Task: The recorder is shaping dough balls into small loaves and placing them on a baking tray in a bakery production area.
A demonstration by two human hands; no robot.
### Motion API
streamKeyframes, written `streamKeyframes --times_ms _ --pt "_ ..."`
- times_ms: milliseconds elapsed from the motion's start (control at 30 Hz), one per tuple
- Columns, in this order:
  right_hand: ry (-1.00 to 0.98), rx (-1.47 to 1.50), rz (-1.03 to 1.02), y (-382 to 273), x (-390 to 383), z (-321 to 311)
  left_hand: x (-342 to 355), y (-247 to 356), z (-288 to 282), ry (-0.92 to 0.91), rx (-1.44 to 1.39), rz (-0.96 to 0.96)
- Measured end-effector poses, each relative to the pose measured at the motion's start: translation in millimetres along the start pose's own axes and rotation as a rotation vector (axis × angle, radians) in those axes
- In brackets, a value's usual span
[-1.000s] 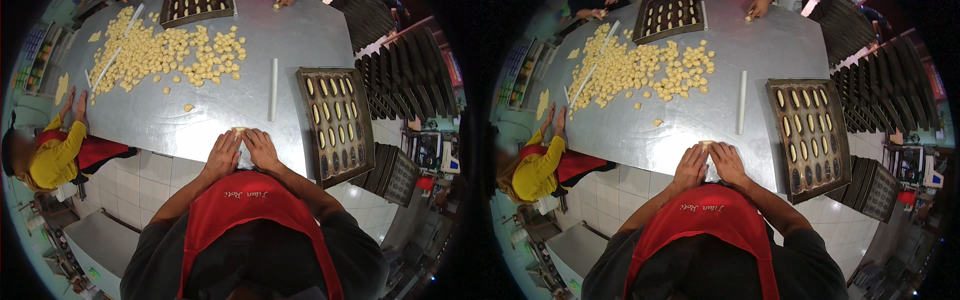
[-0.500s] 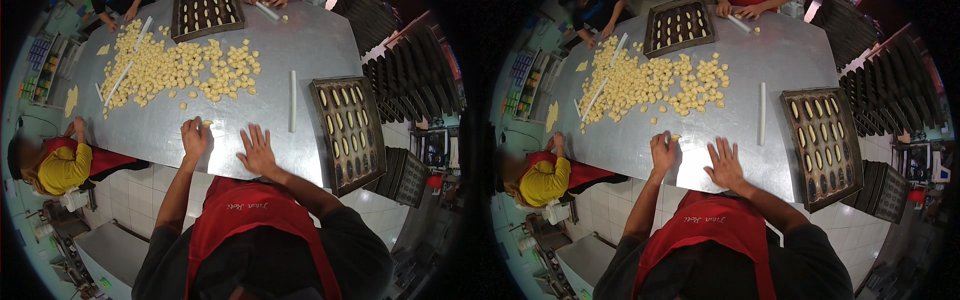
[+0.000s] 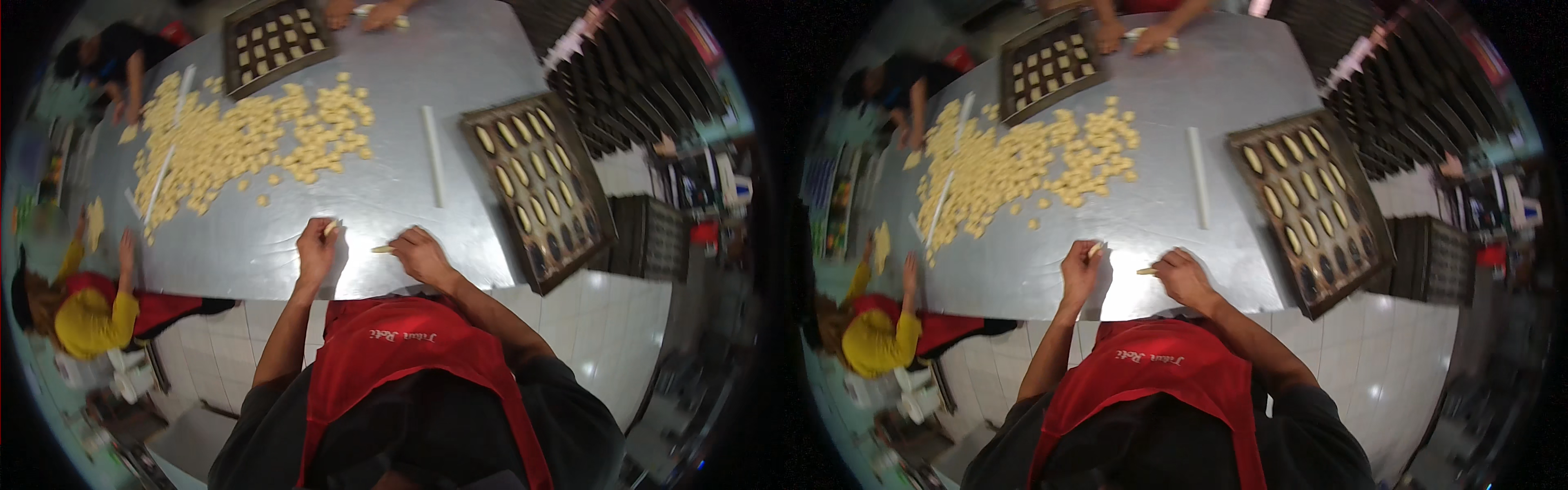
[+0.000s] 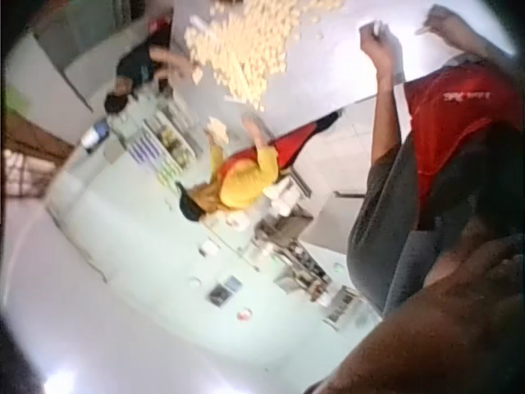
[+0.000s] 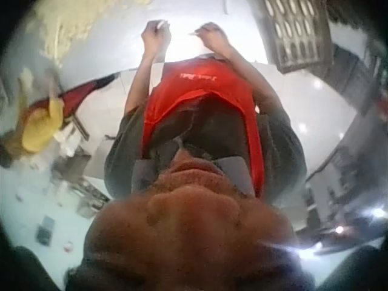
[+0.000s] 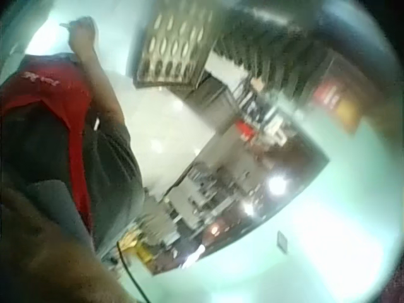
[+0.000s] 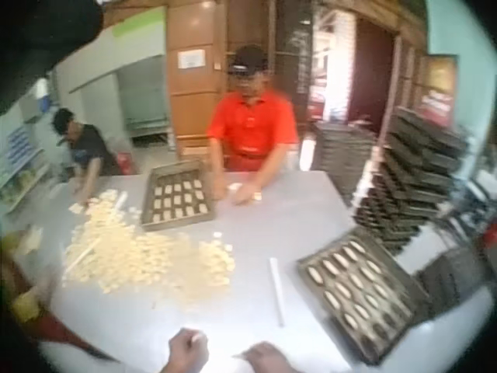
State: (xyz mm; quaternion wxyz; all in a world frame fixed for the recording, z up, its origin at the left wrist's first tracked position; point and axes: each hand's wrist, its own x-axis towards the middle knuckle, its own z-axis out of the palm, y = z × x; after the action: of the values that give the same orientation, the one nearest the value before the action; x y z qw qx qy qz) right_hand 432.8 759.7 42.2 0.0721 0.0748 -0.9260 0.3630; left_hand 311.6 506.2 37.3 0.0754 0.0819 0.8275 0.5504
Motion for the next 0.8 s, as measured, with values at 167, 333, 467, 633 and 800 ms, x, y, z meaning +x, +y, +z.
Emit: streamKeyframes --times_ms 167,333,467,633,800 --pt "0.346 0.226 0.395 48.8 4.3 -83.0 -19.8 -6.7 15.4 -0.130 -0.151 -0.081" --pt "1.053 0.473 0.341 135.5 -26.0 -266.4 -30.3 -26.5 18.7 -0.161 0.063 -0.052" --pt "1.031 -0.100 0.518 269.6 -115.2 -327.9 -28.9 46.0 51.3 -0.150 -0.208 -0.241" --pt "0.746 -0.696 0.583 272.5 -119.9 -277.6 -48.6 22.9 52.0 -0.091 -0.079 -0.258" --pt "0.456 0.005 0.193 138.6 25.3 -145.9 -37.1 17.1 91.3 -0.064 -0.087 -0.115"
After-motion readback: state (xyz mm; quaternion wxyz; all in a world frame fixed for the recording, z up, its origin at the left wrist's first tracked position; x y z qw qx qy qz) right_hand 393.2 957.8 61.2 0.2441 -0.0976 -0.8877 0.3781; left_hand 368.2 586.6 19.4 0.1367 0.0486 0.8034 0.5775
